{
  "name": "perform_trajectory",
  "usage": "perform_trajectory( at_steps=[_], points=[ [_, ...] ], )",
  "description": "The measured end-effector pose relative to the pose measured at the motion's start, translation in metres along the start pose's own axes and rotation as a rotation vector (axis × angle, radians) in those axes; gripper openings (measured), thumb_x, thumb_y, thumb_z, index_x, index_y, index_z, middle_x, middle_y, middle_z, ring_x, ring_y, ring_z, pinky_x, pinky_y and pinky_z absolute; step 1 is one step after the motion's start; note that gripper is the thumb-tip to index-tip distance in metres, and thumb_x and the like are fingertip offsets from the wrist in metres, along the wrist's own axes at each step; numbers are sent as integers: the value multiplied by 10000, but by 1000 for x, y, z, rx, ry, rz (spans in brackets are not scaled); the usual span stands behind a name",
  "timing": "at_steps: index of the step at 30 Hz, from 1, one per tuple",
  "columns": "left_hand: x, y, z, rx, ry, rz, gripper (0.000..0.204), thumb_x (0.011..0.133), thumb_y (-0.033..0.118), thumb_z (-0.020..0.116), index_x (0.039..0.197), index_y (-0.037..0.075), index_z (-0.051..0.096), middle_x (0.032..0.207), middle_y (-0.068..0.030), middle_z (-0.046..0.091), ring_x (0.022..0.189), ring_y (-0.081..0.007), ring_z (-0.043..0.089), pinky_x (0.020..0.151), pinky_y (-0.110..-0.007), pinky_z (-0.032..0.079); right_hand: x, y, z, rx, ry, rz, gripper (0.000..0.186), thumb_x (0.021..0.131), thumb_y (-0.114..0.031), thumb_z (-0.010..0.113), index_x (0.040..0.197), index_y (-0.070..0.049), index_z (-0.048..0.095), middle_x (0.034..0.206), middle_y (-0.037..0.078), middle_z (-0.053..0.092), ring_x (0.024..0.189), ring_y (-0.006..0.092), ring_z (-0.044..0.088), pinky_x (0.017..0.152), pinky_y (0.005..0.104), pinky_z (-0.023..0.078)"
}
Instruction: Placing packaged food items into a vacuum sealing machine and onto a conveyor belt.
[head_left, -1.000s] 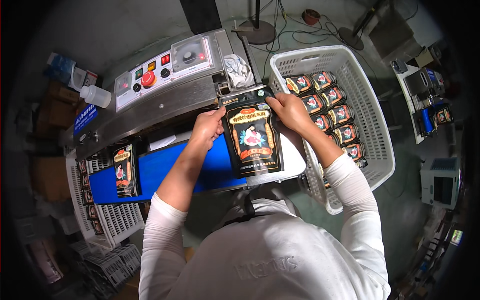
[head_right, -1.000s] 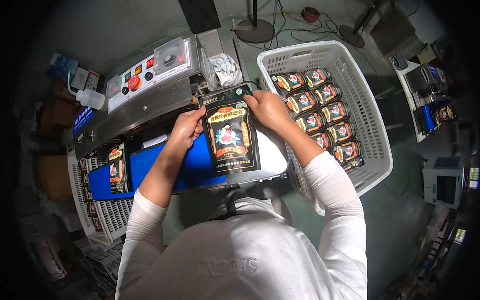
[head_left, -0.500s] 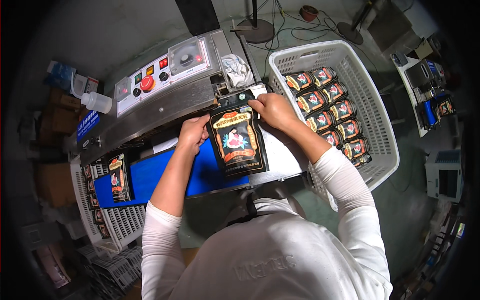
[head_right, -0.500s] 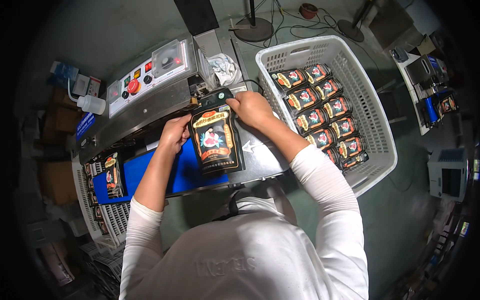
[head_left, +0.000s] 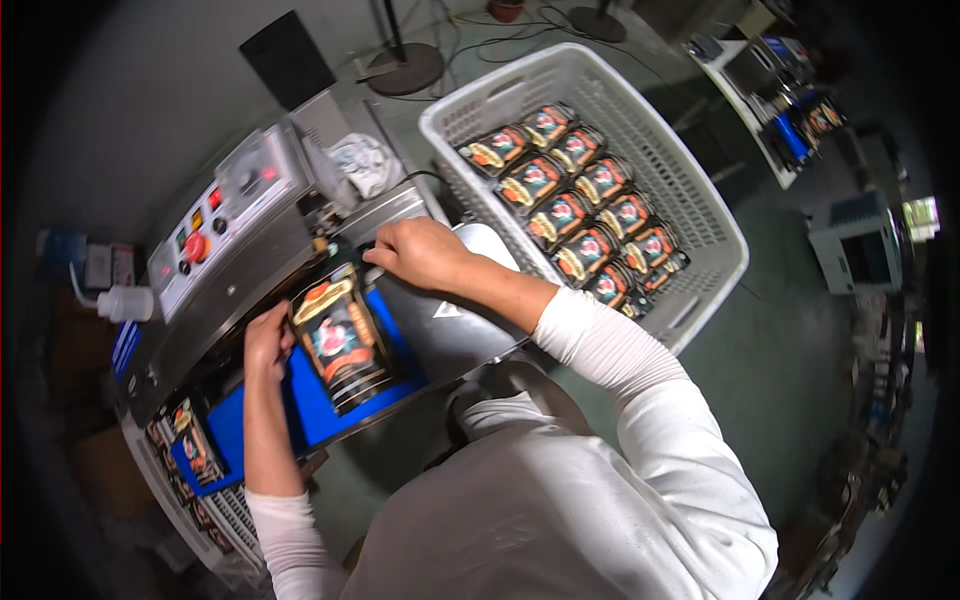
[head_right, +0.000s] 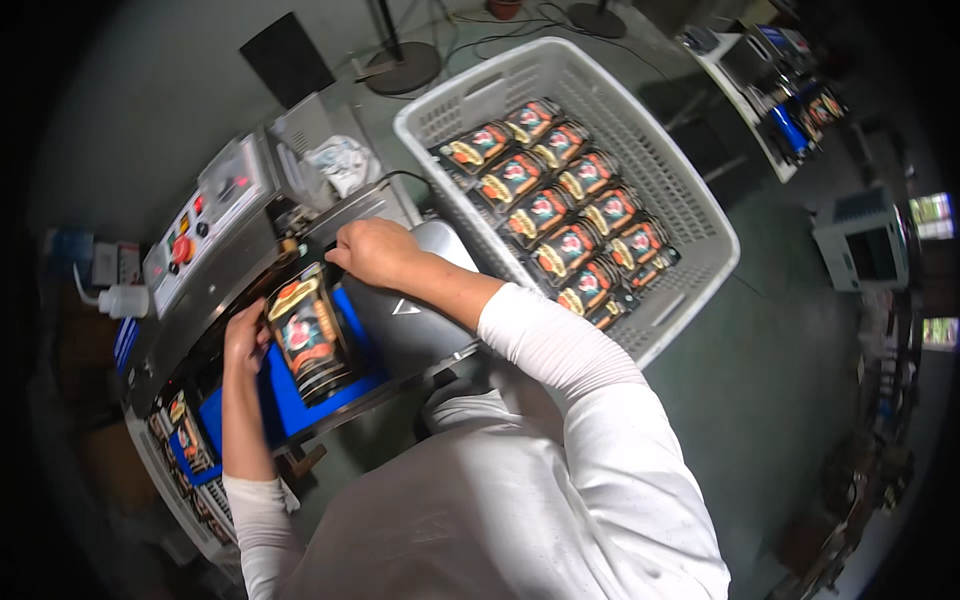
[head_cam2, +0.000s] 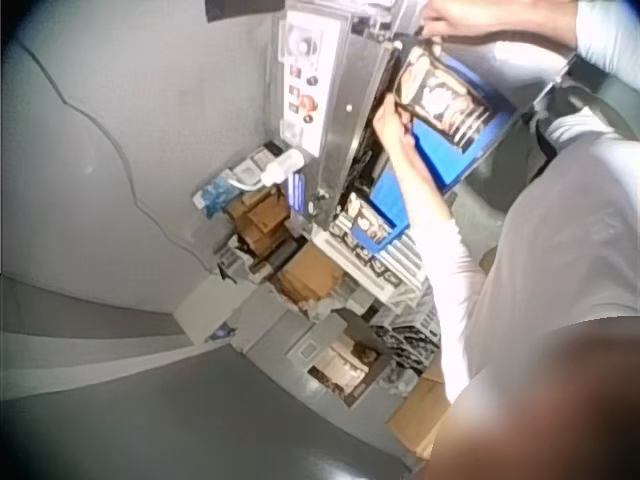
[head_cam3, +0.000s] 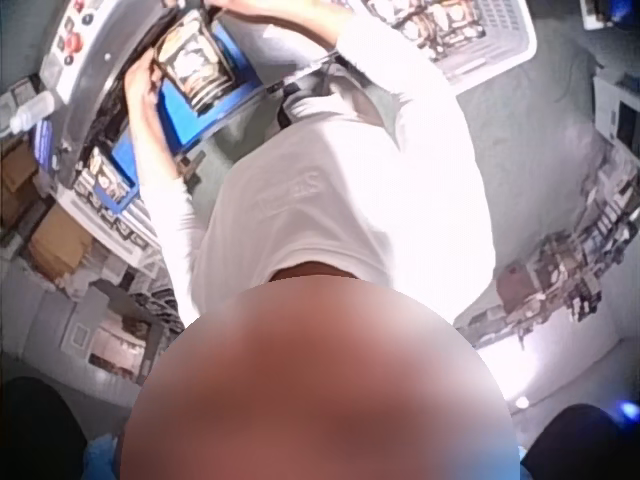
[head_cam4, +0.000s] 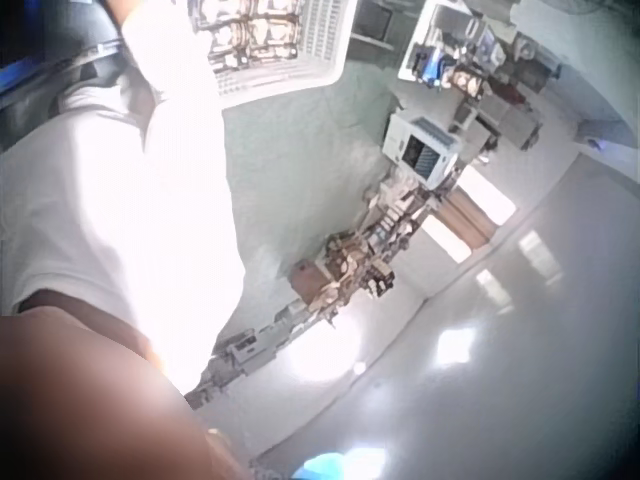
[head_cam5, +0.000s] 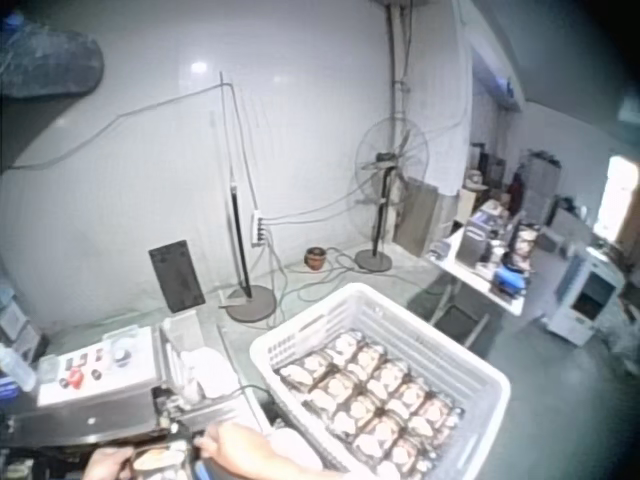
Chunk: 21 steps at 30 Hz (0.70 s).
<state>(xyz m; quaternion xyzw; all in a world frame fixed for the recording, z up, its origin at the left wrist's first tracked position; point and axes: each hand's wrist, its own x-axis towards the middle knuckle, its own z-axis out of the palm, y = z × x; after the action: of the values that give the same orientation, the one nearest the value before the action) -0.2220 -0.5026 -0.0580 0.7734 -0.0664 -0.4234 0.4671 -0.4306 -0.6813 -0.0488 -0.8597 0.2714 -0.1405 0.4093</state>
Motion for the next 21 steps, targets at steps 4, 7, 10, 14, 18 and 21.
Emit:
perform_trajectory(
  at_steps=[4, 7, 10, 14, 18, 21],
  points=[
    [-5, -7, -23, -21, 32, 56, 223, 815, 252, 557, 681, 78, 521, 512, 31, 431, 382, -46, 353, 335, -178, 234, -32, 57, -51, 224, 380, -40, 206, 770, -212, 552, 718, -18, 602, 676, 140, 598, 605, 276, 587, 578, 337, 451],
    [-14, -5, -20, -15, 137, 103, 216, 819, 270, 558, 779, 58, 554, 570, 25, 469, 432, -40, 382, 379, -161, 266, -65, 182, -97, 360, 421, 456, 237, 804, -225, 515, 813, -5, 603, 678, 51, 613, 586, 135, 587, 580, 257, 465],
    [-30, -13, -38, 15, 244, 208, 273, 833, 314, 533, 885, 47, 560, 599, 28, 484, 459, -29, 387, 403, -162, 277, -90, 286, -112, 128, 404, 777, 288, 797, -265, 553, 732, 11, 601, 636, 58, 589, 567, 106, 541, 534, 243, 419],
    [-77, -9, -17, 36, 499, 261, 252, 845, 308, 518, 905, 66, 559, 620, 44, 474, 489, -7, 374, 423, -151, 261, -45, 320, -104, 44, 426, 754, 311, 726, -324, 562, 754, -17, 605, 684, 145, 611, 659, 270, 604, 628, 363, 456],
    [-112, -16, -3, 24, 579, 278, 231, 854, 291, 504, 891, 66, 542, 622, 39, 466, 476, -12, 347, 418, -150, 249, 29, 352, -97, -161, 306, 702, 305, 758, -293, 553, 857, -7, 590, 837, 185, 610, 782, 318, 587, 696, 382, 441],
    [-137, -16, 11, 49, 645, 258, 197, 868, 258, 485, 877, 67, 532, 628, 33, 467, 479, -15, 343, 419, -152, 251, 78, 369, -91, -171, 303, 677, 408, 740, -325, 567, 984, 2, 557, 979, 229, 561, 940, 361, 532, 825, 395, 408]
  ],
)
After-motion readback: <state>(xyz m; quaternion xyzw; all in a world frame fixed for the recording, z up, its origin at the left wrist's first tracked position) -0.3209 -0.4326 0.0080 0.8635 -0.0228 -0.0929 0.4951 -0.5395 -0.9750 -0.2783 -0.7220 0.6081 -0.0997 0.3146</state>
